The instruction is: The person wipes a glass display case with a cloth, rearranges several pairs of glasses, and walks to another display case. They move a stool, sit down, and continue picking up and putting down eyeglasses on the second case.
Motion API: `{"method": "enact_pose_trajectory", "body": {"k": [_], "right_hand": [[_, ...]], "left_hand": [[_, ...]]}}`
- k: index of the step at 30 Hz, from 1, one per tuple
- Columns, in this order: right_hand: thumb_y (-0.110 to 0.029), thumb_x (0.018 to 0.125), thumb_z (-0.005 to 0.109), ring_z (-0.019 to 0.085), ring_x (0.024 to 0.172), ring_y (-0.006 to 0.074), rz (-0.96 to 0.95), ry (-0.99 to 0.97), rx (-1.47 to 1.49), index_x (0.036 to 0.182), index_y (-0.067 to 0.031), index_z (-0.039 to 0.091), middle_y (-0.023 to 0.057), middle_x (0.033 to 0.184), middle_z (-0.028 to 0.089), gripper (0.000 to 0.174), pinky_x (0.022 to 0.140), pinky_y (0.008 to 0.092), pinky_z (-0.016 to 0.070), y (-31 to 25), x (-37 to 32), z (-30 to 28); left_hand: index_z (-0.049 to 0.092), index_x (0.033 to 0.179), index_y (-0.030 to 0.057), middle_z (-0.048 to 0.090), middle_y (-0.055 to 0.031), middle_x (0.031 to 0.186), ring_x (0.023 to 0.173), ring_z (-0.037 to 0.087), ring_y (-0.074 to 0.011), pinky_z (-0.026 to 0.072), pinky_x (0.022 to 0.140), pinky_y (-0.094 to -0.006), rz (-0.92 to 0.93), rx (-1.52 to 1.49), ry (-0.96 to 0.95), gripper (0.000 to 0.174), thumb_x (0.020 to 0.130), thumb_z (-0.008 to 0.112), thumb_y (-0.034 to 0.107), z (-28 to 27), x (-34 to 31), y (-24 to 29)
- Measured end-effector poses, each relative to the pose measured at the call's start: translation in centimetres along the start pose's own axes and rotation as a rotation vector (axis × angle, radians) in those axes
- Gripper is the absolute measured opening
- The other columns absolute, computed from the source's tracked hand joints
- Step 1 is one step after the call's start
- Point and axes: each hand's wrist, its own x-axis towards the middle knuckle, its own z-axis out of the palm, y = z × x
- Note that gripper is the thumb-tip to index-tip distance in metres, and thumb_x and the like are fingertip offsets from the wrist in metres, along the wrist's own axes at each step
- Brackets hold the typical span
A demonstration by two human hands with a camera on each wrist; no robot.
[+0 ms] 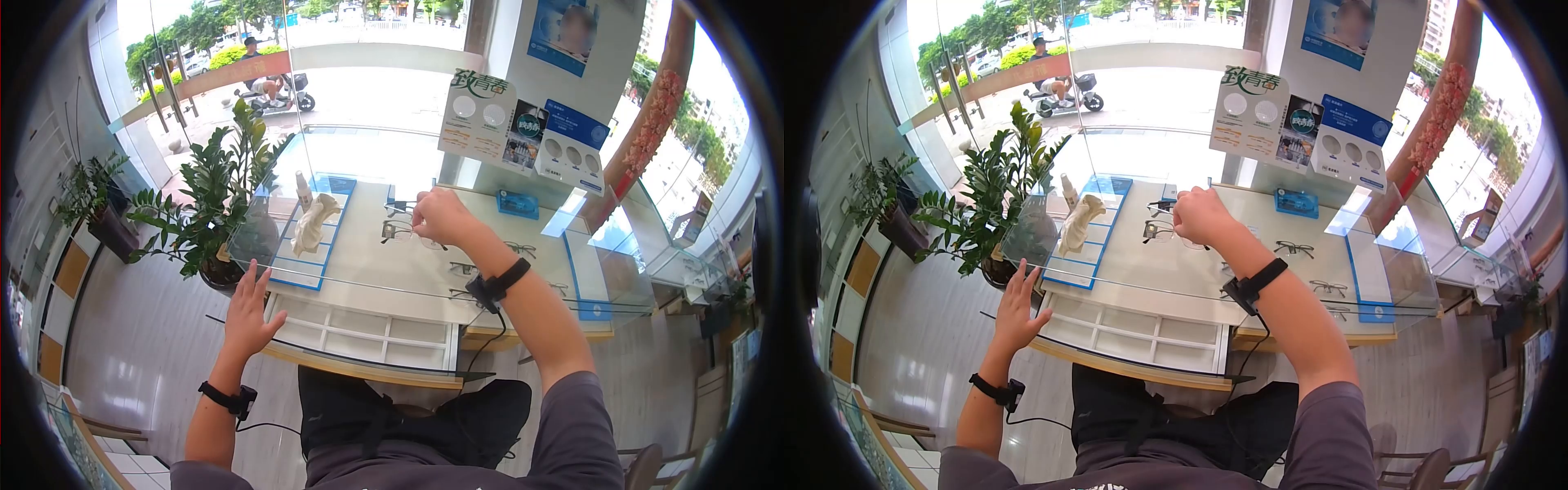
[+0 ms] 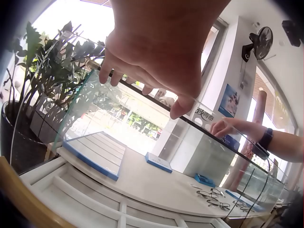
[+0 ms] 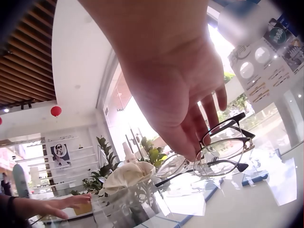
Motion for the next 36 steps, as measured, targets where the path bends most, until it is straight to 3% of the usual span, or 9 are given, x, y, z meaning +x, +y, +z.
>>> {"method": "enact_pose_trajectory", "body": {"k": [5,8,17,25,36], "right_hand": [[-0.019,0.083,0.076,0.065,0.110,0.0269,-0.004,0.007,-0.011,0.077,-0.0176,0.079,0.0027,0.099,0.072,0.007,0.099,0.0427,0.0489,-0.2,-0.4,0.3],[-0.018,0.081,0.079,0.067,0.105,0.0297,-0.041,0.055,-0.046,0.083,-0.0128,0.083,0.0069,0.099,0.074,0.007,0.095,0.0422,0.0544,-0.5,-0.7,0.1],[-0.023,0.085,0.076,0.064,0.113,0.0297,-0.031,0.024,-0.020,0.084,-0.0125,0.083,0.0069,0.102,0.074,0.012,0.103,0.0440,0.0472,-1.9,-1.6,-0.4],[-0.029,0.088,0.071,0.063,0.118,0.0284,0.035,-0.010,0.009,0.096,-0.0100,0.085,0.0059,0.112,0.077,0.025,0.116,0.0463,0.0383,-1.3,-1.6,0.1],[-0.031,0.091,0.068,0.065,0.116,0.0296,-0.018,0.122,0.093,0.097,-0.0074,0.084,0.0081,0.111,0.077,0.029,0.110,0.0460,0.0432,-0.3,-1.3,-0.4]], "left_hand": [[0.040,0.163,0.0091,0.026,-0.0184,0.176,0.153,0.036,-0.0437,0.0343,0.125,-0.0508,-0.001,0.004,-0.003,0.090,0.084,0.076,0.035,0.1,-0.1,0.0],[0.040,0.163,0.0095,0.026,-0.0177,0.176,0.153,0.037,-0.0430,0.0345,0.124,-0.0508,0.013,0.009,0.006,0.090,0.085,0.076,0.035,0.1,0.0,0.0],[0.040,0.163,0.0095,0.026,-0.0184,0.176,0.152,0.038,-0.0441,0.0349,0.124,-0.0511,0.012,0.019,0.013,0.088,0.085,0.076,0.032,0.2,0.0,0.0],[0.040,0.163,0.0091,0.027,-0.0187,0.175,0.153,0.037,-0.0434,0.0341,0.125,-0.0502,0.016,0.026,0.013,0.088,0.085,0.075,0.031,0.1,0.0,-0.1],[0.040,0.163,0.0093,0.027,-0.0180,0.176,0.154,0.037,-0.0426,0.0338,0.125,-0.0496,0.008,0.015,0.010,0.088,0.085,0.076,0.030,0.0,0.1,0.1]]}}
